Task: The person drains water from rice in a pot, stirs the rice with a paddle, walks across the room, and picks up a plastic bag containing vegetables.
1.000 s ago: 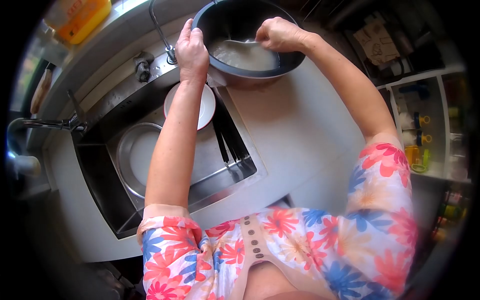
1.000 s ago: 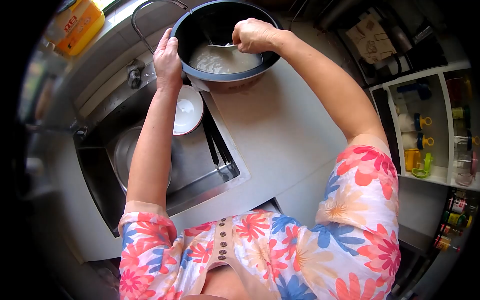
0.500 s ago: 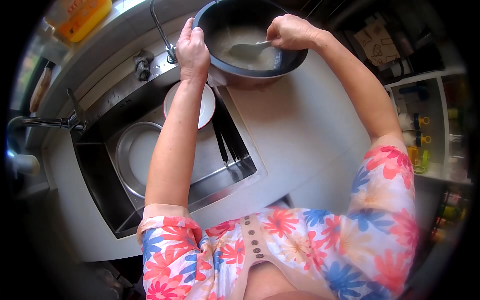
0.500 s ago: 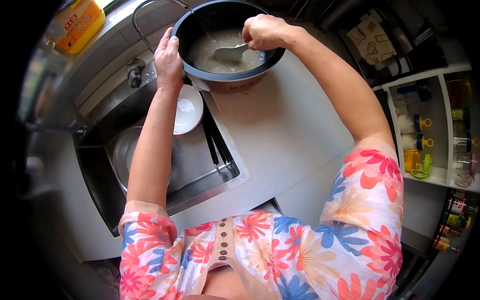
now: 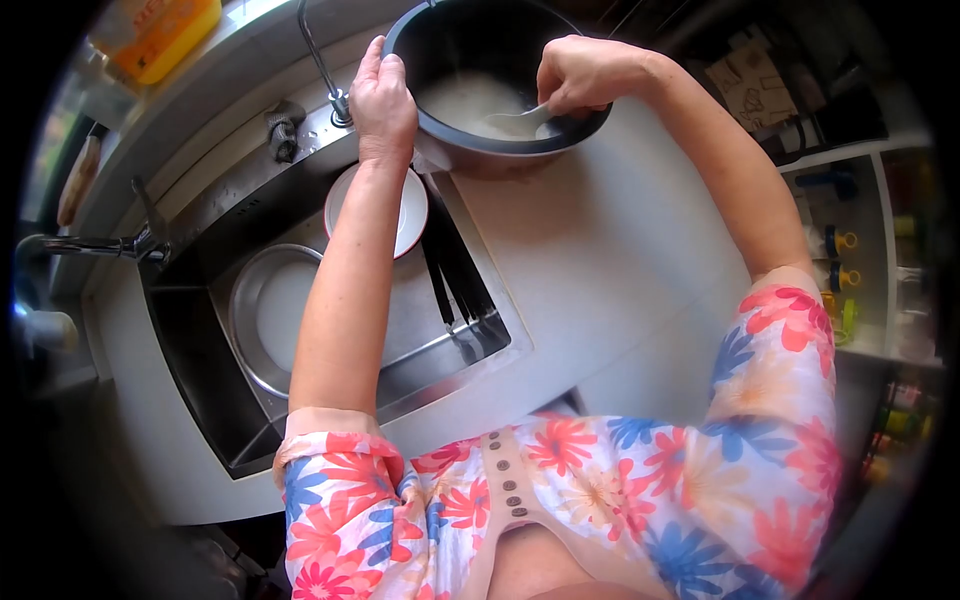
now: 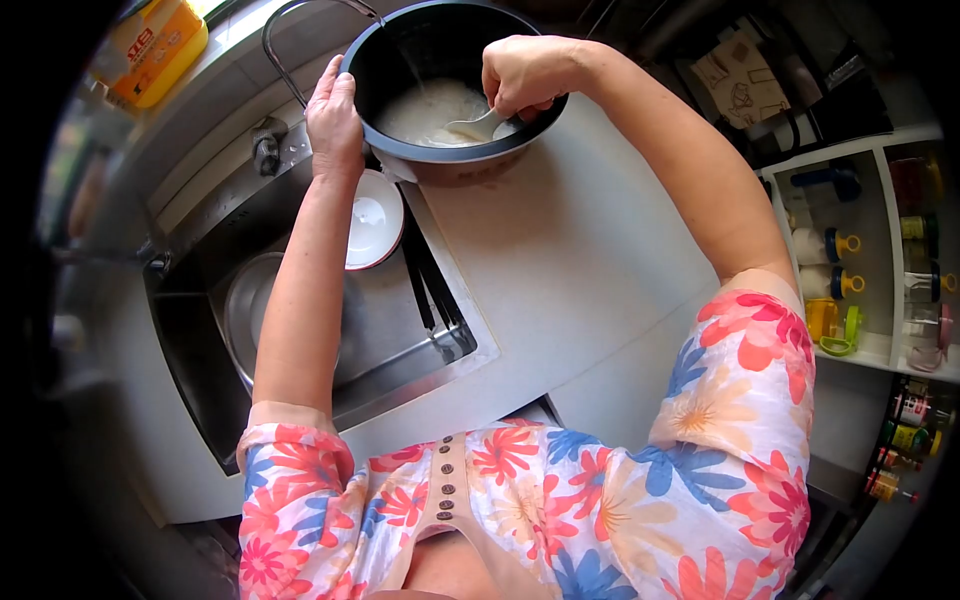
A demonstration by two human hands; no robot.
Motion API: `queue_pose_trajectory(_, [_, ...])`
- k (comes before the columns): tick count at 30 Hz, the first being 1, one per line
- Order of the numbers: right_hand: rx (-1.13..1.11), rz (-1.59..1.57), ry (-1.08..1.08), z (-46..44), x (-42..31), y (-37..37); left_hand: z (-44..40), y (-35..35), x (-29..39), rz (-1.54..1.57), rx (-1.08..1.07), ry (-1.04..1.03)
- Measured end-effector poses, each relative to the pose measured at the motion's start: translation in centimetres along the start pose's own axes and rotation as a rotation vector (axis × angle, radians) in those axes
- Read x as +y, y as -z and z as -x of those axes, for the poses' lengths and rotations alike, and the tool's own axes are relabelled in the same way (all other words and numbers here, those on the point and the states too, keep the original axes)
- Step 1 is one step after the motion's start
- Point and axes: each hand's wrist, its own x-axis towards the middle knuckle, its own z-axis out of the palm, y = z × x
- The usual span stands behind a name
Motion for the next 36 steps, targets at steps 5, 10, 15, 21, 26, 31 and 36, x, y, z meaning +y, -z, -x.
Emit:
queue_pose_trajectory(5, [-0.002,-0.298,0.121,0.5,0.3,-0.5,-0.3,-0.4,-0.9,-0.043,0.006,-0.080])
queue_pose_trajectory(10, [0.292,0.117,0.065,-1.6,2.3,-1.9,0.5,-0.6,-0.2,-0.018,-0.002,-0.005])
queue_pose_trajectory(15, [0.533,0.132,0.011,-2.0,3.6,-0.4,0.4,-0.4,-0.1,-0.048,0.004,-0.031])
queue_pose_trajectory(21, [0.168,-0.098,0.106,-0.9,1.2,-1.3,0.3,-0.2,-0.2,-0.058,0.007,-0.032])
queue_pose_trajectory(26, [0.091,-0.287,0.126,0.4,-0.8,-1.2,-0.2,0.0,-0.4,-0.045,0.013,-0.058])
queue_pose_trajectory(31, [0.276,0.006,0.061,-1.4,1.5,-1.4,0.2,-0.2,-0.1,-0.043,0.001,-0.013])
queue_pose_trajectory(36, [0.426,0.082,-0.025,-0.5,2.2,1.4,-0.1,-0.4,-0.2,-0.011,-0.002,-0.006])
